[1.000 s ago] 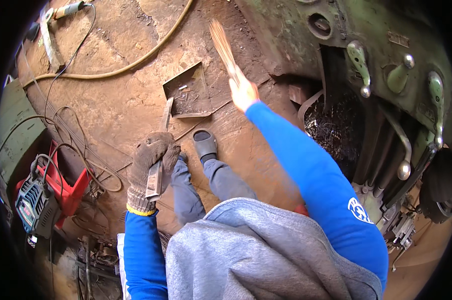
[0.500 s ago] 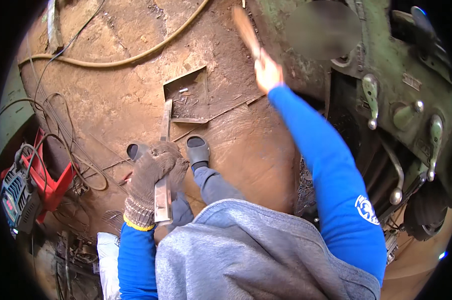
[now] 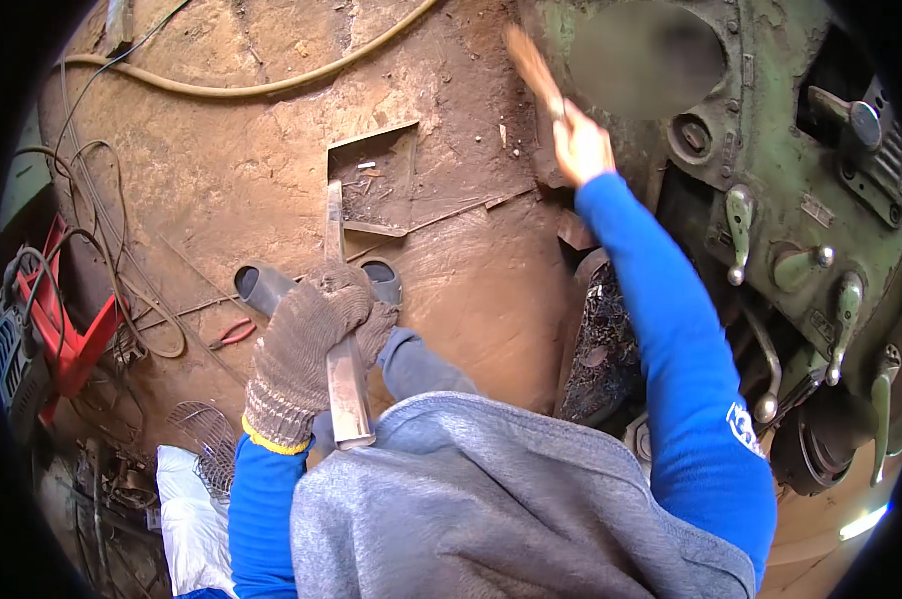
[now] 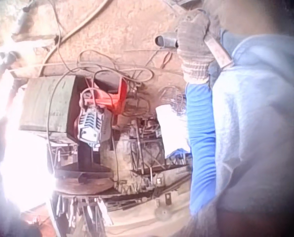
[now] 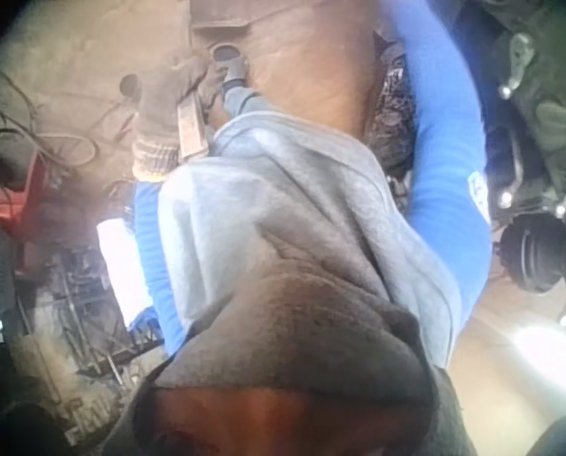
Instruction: The person sweeps metal shavings and debris from a workshop floor using a small hand broom and a metal dustpan, collecting the waste into a white plastic bag.
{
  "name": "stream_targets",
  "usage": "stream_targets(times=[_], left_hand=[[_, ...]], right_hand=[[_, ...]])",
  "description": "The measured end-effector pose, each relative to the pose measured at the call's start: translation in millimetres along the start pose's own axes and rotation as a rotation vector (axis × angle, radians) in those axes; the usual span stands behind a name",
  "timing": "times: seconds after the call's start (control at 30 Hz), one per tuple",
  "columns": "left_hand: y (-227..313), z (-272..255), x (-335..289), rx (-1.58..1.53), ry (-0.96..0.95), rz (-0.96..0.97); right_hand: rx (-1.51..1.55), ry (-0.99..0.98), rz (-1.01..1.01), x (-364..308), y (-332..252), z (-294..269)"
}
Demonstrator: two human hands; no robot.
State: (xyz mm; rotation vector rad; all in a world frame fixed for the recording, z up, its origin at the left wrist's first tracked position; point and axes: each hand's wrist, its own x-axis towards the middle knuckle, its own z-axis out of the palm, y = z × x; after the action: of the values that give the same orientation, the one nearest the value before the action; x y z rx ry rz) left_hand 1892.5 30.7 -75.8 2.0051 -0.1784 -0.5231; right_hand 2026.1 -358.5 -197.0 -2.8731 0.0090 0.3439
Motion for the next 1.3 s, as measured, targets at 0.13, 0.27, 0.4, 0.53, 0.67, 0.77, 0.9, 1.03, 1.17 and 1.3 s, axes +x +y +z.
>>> stream_targets(times=[0.13,0.27,0.4,0.53,0.67,0.77,0.9,1.03,1.17,1.3], left_hand=[[-14,8,8,0.004,0.032,0.123],[-17,11,3,-0.011,-0.004,0.076],[-14,13,10,-0.006,-0.018,0.111],[-16,13,8,-0.055,0.035,0.126],[-20,2,-6,0.045,-0.018,0.072],[-29,14,5,-0.084,-0.08,0.109],[-29,16,0,-0.096,-0.119,0.069],[-22,3,-6,0.011,-0.066,0.009],[-14,9,2,0.024,-0.073,0.02],[-17,6,-7,0.043,-0.042,0.005]], right_hand=[[-0.233,-0.089,0.142,66,39,42],[-0.033,-0.373,0.211,-76,19,41],[0.034,-0.288,0.136,-77,-12,-7],[0.142,-0.022,-0.099,39,-65,36],[0.342,-0.103,0.253,5,-78,119],[0.417,0.086,0.218,-123,-13,136],[0.406,-0.119,0.377,-128,-98,84],[0.468,-0.32,0.331,-93,-122,132],[0.554,-0.111,0.495,-192,-24,149],[0.557,-0.038,0.313,-159,-41,119]])
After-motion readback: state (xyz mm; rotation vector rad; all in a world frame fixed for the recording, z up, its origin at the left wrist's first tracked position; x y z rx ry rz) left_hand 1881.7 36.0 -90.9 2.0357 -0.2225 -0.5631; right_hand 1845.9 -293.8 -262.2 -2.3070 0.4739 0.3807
